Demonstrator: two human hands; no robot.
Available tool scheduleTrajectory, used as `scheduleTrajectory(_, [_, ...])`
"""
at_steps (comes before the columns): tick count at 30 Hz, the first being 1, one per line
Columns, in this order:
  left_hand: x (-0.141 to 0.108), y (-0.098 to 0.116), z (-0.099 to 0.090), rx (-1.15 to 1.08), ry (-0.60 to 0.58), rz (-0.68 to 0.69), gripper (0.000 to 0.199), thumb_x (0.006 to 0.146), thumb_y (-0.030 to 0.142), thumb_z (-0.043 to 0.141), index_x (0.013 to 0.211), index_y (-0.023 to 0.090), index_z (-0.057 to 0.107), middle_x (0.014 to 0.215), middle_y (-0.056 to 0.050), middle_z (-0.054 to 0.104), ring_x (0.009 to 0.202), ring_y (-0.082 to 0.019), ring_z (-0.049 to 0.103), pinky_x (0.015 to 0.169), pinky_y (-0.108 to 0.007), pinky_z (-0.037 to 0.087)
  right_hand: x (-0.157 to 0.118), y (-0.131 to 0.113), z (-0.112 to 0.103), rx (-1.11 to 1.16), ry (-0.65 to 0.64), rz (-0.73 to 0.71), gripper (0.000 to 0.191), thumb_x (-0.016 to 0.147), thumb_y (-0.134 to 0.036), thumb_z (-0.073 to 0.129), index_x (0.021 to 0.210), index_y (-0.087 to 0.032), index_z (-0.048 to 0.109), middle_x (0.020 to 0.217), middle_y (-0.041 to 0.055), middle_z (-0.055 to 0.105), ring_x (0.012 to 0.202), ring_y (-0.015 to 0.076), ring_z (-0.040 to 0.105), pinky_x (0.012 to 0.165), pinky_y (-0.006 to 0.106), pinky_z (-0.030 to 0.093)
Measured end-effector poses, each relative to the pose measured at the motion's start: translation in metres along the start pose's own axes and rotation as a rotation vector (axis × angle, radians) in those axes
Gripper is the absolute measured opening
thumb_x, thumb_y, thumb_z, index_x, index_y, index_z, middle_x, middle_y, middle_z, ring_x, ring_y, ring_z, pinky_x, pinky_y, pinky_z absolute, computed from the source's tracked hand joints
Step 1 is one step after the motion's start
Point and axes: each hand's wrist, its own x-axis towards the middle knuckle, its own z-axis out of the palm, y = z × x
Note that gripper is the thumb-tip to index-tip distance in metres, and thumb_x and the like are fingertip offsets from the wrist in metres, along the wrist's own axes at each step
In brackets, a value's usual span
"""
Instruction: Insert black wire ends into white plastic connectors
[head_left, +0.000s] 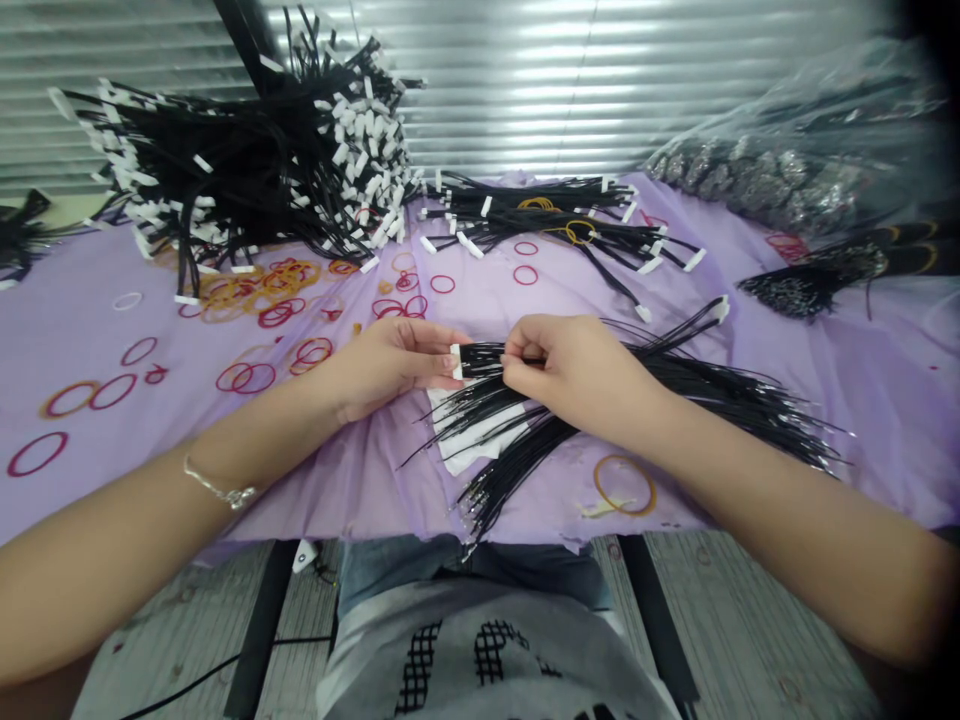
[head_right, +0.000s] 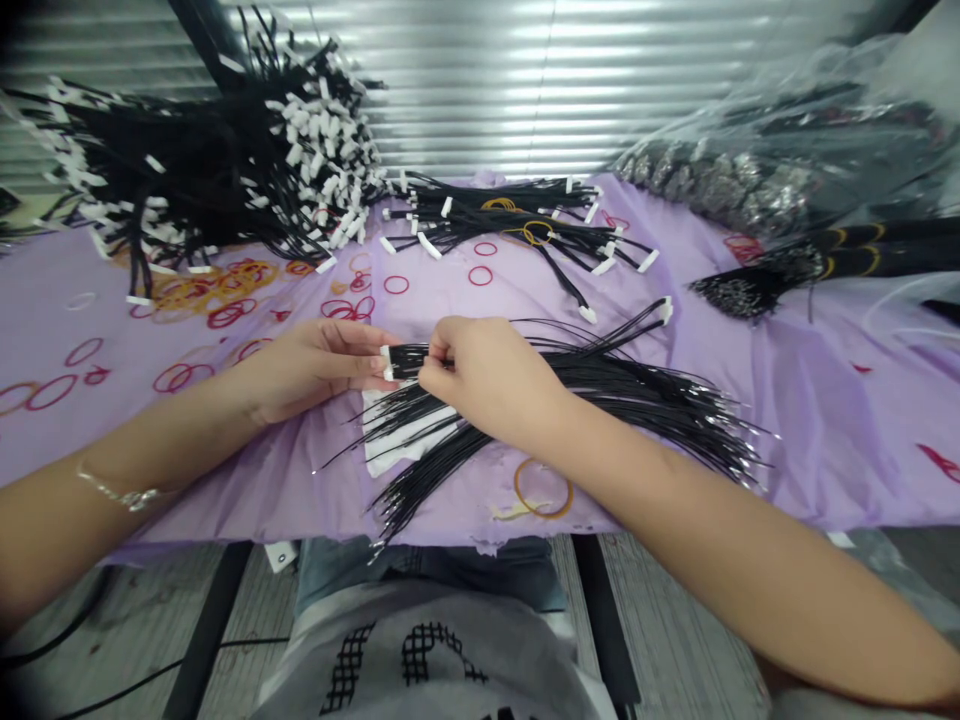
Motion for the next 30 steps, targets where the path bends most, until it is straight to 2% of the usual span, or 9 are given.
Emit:
scheduleTrajectory(8, [-0.0005, 0.0004, 0.0011, 0.028, 0.029, -0.005, 0.023, 0.068, 0.004, 0.073, 0.09, 0.009, 0.071, 0.078, -0.008, 0.073, 0.07, -0.014, 0.069, 0.074, -0.024, 0.055, -0.0009, -0.0023, 0.0038, -0.029, -0.023, 0.006, 0.011, 0.073, -0.021, 0.05, 0.069, -0.017, 0.059, 0.062, -0.0003, 0.06, 0.054, 0.0094, 0.046, 0.053, 0.024, 0.027])
scheduleTrajectory(14, [-0.0016, 0.0018, 0.0025, 0.019, 0.03, -0.014, 0.022, 0.068, 0.003, 0.072, 0.09, 0.009, 0.072, 0.078, -0.008, 0.073, 0.07, -0.015, 0.069, 0.072, -0.023, 0.055, -0.0019, -0.0033, 0.0029, 0.06, -0.093, -0.051, 0.009, 0.071, -0.02, 0.05, 0.065, -0.017, 0.057, 0.059, -0.0019, 0.058, 0.053, 0.0081, 0.044, 0.053, 0.022, 0.028])
scheduleTrajectory(23, [-0.0023, 0.0007, 0.0021, 0.026, 0.007, -0.008, 0.023, 0.069, 0.005, 0.073, 0.091, 0.009, 0.072, 0.081, -0.009, 0.073, 0.074, -0.015, 0.069, 0.076, -0.025, 0.055, -0.0012, -0.0017, 0.0011, 0.088, -0.092, -0.055, 0.009, 0.07, -0.019, 0.05, 0.064, -0.016, 0.056, 0.057, -0.0031, 0.055, 0.051, 0.0068, 0.043, 0.052, 0.021, 0.028])
scheduleTrajectory(30, [-0.0032, 0.0031, 0.0034, 0.02, 0.012, -0.019, 0.023, 0.068, 0.003, 0.073, 0.09, 0.008, 0.07, 0.077, -0.007, 0.073, 0.069, -0.013, 0.068, 0.071, -0.022, 0.055, -0.0027, 0.0006, 0.0002, 0.119, -0.117, -0.096, 0.008, 0.07, -0.018, 0.051, 0.064, -0.016, 0.056, 0.056, -0.004, 0.053, 0.051, 0.0066, 0.042, 0.053, 0.021, 0.03])
